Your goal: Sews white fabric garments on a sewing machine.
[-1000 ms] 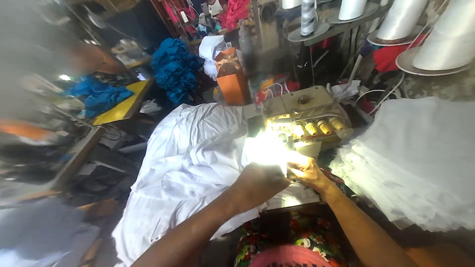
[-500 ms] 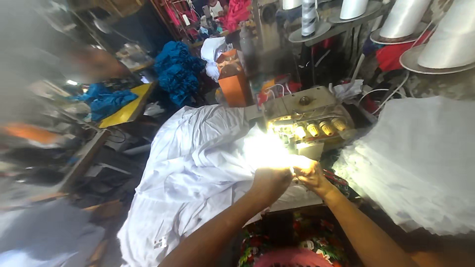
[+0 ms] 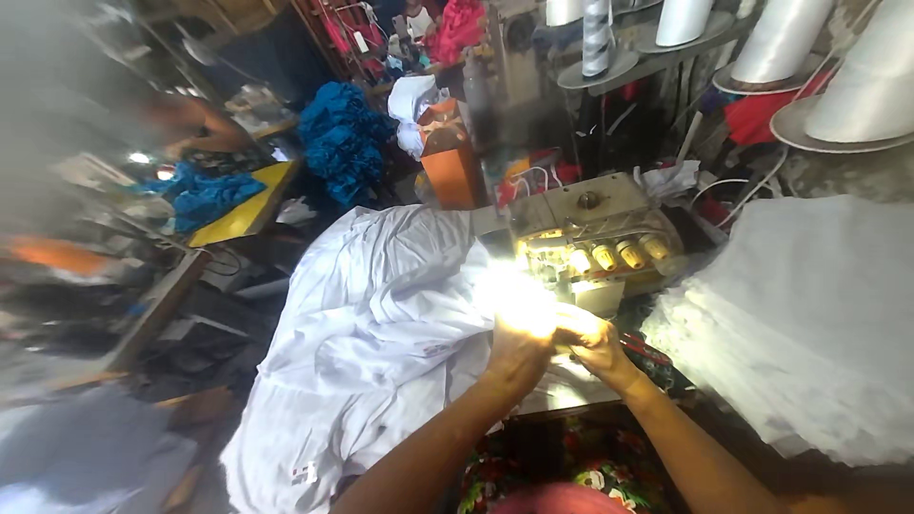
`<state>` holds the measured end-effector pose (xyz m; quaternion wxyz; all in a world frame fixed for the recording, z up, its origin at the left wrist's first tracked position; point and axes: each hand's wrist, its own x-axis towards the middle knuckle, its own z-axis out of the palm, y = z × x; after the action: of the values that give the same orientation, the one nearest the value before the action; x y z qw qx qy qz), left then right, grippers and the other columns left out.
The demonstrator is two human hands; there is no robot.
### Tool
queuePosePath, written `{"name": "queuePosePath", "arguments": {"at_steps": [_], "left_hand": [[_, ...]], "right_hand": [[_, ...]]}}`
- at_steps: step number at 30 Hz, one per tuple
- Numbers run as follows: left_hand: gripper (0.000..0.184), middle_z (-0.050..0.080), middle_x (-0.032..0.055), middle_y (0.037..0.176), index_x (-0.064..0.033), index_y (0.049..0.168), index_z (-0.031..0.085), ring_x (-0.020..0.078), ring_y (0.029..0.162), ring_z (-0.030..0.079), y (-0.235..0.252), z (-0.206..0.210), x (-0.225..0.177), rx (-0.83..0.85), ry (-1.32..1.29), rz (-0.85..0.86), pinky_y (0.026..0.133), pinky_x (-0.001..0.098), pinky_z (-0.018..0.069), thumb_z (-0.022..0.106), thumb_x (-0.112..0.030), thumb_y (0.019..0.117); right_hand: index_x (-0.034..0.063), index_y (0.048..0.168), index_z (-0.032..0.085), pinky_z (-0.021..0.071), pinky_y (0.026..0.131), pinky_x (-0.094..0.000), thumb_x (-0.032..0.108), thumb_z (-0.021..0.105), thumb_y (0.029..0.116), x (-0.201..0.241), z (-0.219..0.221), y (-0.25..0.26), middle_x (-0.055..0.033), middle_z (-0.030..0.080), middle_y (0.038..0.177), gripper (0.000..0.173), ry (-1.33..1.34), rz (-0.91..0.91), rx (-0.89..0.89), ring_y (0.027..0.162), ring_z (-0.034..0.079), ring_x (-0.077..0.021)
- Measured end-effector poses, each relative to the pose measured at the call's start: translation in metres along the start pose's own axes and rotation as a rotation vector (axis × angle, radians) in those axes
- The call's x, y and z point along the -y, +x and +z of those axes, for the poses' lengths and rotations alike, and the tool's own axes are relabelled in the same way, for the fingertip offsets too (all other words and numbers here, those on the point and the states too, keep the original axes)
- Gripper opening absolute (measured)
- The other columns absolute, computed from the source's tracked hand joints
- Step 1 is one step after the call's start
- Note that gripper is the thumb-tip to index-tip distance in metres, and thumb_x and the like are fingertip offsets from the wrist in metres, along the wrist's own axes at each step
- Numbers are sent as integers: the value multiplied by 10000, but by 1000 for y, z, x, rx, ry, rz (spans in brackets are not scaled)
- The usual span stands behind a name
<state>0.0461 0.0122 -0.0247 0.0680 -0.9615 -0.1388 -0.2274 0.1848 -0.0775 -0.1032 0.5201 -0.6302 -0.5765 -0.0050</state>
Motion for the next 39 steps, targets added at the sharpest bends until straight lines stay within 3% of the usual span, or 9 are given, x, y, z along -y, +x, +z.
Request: {"name": "queuePosePath", "arguments": {"at_steps": [6,13,17,20,24,28,31,36,39], "left_hand": [[105,738,92,874,-116,883,790,329,895,701,5,9,0,64,65,-34,822,555,495,685,-115,891],[208,742,141,967,-69,995,789,375,977,699,7,16,-6,66,84,-57,891,617,479,616,-169,938],[188,746,172,1087,-58,1025,785,424,1147,663,2,17,15,36,13,-68,1098,749,296,654,-143,921],[233,713,104,1226,-80,1143,741,316,1263,617,1,29,45,72,-230,-148,1161,720,220,622,-132,949],[221,717,117,1191,-67,1146,726,304,1174,658,13,26,59,68,-301,-212,969,615,466,633,-42,948],[237,711,177,1144,-32,1170,711,388,1129,654,12,17,59,114,-265,-282,884,608,498,594,8,968],[166,723,176,1033,-3,1065,727,370,1017,693,-6,11,59,32,-303,-299,818,549,554,592,8,968],[145,743,141,990,-24,1005,745,330,931,723,-24,-16,45,-78,-381,-357,760,508,582,626,26,940],[162,742,131,979,-36,1001,751,314,901,721,-31,-18,38,-81,-384,-344,739,489,583,618,28,932]], "right_hand": [[50,1289,700,594,863,-357,199,658,968,2,-3,-22,-162,646,1363,357,-21,126,-68,1078,714,-231],[45,1188,751,590,855,-443,181,624,973,-6,-33,-41,-189,684,1284,284,-261,208,-160,1086,710,-317],[10,1194,743,521,871,-631,155,662,963,-6,-50,-49,-230,685,1257,284,-533,302,17,1064,667,-481],[-26,1229,714,507,884,-651,109,660,980,-5,-53,-54,-254,696,1190,289,-601,365,127,1078,651,-503],[-67,1230,699,532,855,-625,58,616,993,-8,-52,-59,-292,696,1111,281,-606,297,114,1025,663,-513],[-100,1079,702,560,767,-595,36,519,1026,-4,-49,-56,-297,700,1000,235,-665,281,27,915,691,-501],[-62,1108,700,559,605,-593,101,509,1046,17,-49,-40,-271,721,907,258,-638,299,-67,744,722,-466],[102,1219,752,561,607,-542,245,658,978,52,-29,6,-191,723,873,295,-586,186,-2,730,716,-393],[116,1217,759,548,619,-577,166,680,958,60,-8,32,-210,718,861,275,-595,127,45,735,707,-421]]}}
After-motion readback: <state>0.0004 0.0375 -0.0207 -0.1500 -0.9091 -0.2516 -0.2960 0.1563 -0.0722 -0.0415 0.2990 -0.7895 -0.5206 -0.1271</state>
